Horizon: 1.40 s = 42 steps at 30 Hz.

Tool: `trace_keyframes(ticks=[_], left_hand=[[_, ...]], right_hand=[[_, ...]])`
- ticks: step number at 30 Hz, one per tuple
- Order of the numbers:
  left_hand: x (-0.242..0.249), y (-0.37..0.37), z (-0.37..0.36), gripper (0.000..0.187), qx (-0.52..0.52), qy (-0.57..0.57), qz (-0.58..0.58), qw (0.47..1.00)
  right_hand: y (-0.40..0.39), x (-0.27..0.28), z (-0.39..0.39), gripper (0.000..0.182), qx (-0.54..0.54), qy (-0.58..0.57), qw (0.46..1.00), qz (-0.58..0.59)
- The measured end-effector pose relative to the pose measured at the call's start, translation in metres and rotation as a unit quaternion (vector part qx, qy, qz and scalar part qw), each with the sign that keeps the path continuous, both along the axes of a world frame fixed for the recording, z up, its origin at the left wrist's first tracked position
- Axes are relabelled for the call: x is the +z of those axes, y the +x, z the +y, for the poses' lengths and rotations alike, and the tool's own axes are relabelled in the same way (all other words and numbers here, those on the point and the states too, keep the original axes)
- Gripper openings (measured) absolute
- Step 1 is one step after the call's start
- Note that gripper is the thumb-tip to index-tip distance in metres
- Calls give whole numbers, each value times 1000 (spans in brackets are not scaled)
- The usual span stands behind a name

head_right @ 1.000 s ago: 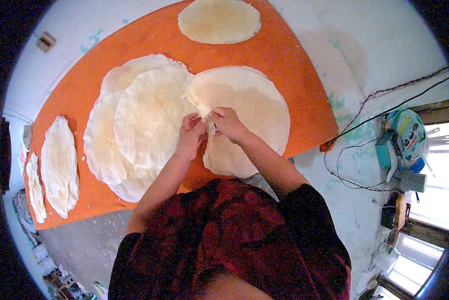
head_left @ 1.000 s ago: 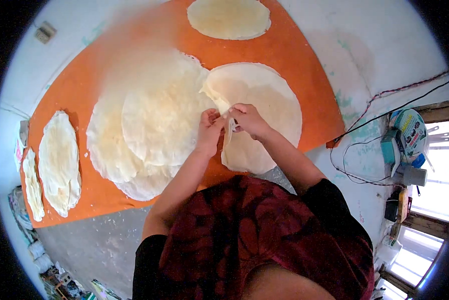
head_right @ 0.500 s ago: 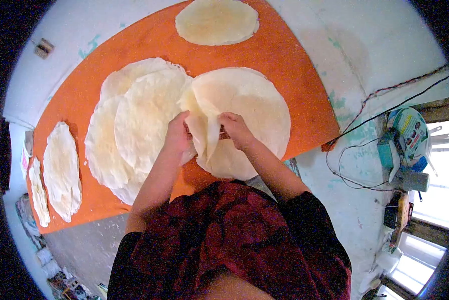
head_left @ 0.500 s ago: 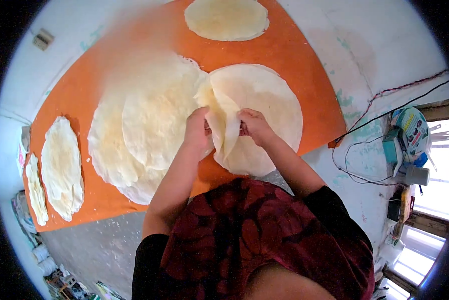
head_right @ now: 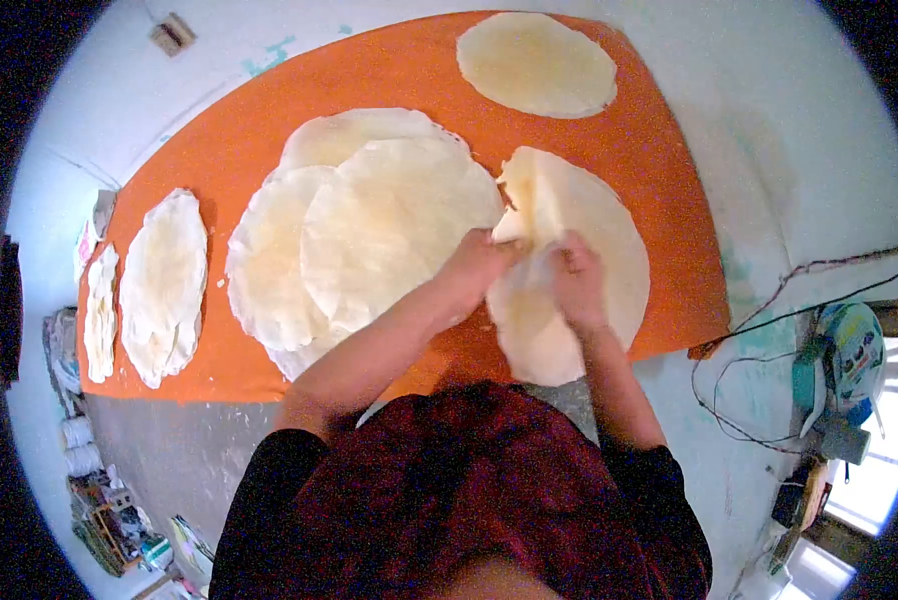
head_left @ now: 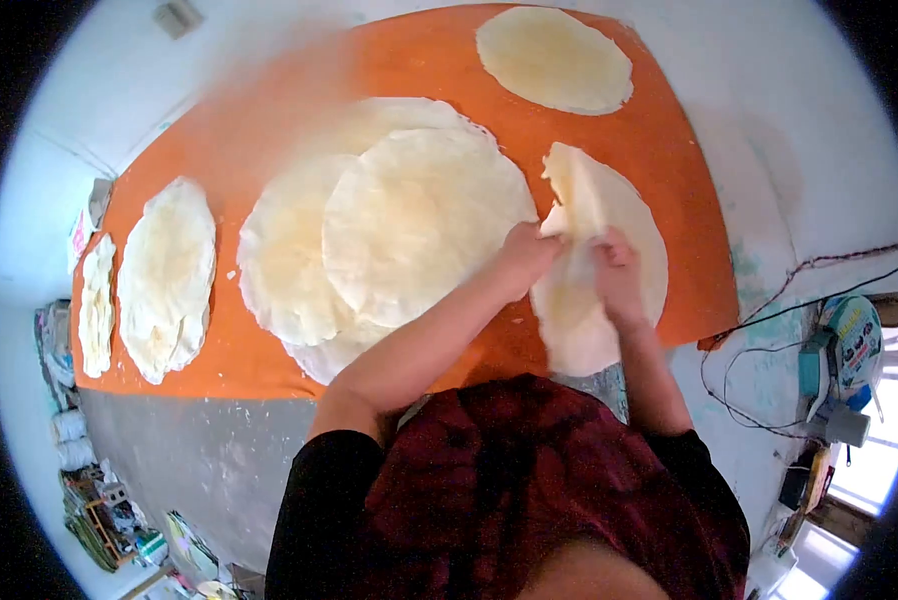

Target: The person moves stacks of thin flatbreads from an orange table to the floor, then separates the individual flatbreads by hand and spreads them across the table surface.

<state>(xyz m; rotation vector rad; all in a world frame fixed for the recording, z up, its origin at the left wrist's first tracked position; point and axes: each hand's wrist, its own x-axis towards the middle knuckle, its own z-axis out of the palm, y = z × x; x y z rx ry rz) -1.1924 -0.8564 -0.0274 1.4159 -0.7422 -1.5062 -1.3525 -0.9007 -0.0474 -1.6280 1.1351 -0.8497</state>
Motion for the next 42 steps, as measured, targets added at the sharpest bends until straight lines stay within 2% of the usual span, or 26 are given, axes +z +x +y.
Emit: trace_keyframes(ticks=[1,3,4,5,6,10,12,14,16,17,19,20,21,23,24,27,28,29,31,32,33,35,36,37,40,42], left_hand=[[11,5,-3,22,28,-18,81,996],[50,34,-13,23,25,-58,93,994],[66,53,-18,24,22,-78,99,992],[75,74,-19,25,30,-113,68,991],[81,98,-19,26,38,-148,36,988],[70,211,7,32,107,-160,10,981],[30,268,32,33,131,-115,32,984],[-10,296,62,31,250,-54,58,965],[-69,325,87,25,276,37,65,958],[-77,323,92,23,295,56,35,953],[-93,320,101,19,332,97,-24,938],[-106,325,102,17,332,45,-59,940],[-101,325,102,16,333,-5,-94,938],[-71,315,104,12,423,20,-53,904],[-78,318,105,11,428,27,-111,896],[-111,336,116,10,434,24,-271,859],[-112,333,120,11,455,-1,-251,855],[-109,328,126,11,474,-24,-231,849],[-94,314,141,12,497,-40,-177,849],[-79,304,151,13,501,-34,-144,853],[-68,295,161,14,505,-28,-112,855],[-59,281,183,15,538,-21,-77,839],[-57,275,192,16,554,-20,-61,830],[-57,270,200,17,576,-4,-81,813],[-66,252,213,17,513,-41,-294,806],[-43,222,198,17,460,-82,-355,810]], right_hand=[[-10,14,-10,21,-29,127,982,-134],[-56,-5,-54,23,-93,145,893,-415],[-56,52,-59,31,1,189,906,-379],[-45,93,-45,34,-25,287,841,-459],[-60,97,-54,34,-41,280,841,-461],[-133,70,-94,37,-179,264,855,-408],[-145,57,-103,39,-215,266,855,-389],[-139,47,-105,41,-220,255,862,-378],[-128,39,-106,37,-211,225,876,-372],[-122,39,-108,35,-206,210,883,-367],[-106,43,-117,38,-136,185,914,-336],[-98,47,-125,40,-101,173,927,-317],[-89,54,-135,39,-103,165,935,-297],[-67,76,-158,36,-108,147,949,-257],[-45,95,-162,31,-73,124,963,-228],[54,149,-115,25,70,26,979,-191],[90,159,-94,25,94,-3,980,-176],[124,172,-59,25,102,-4,994,-49],[168,171,-1,31,200,-65,977,43],[175,138,-3,37,323,-277,900,93],[186,122,20,40,367,-166,910,98],[198,58,58,31,437,-192,872,111],[200,36,79,26,465,-209,843,174],[200,12,96,21,496,-204,824,182],[195,-27,117,16,551,-185,778,238],[192,-35,118,14,560,-190,767,249]])
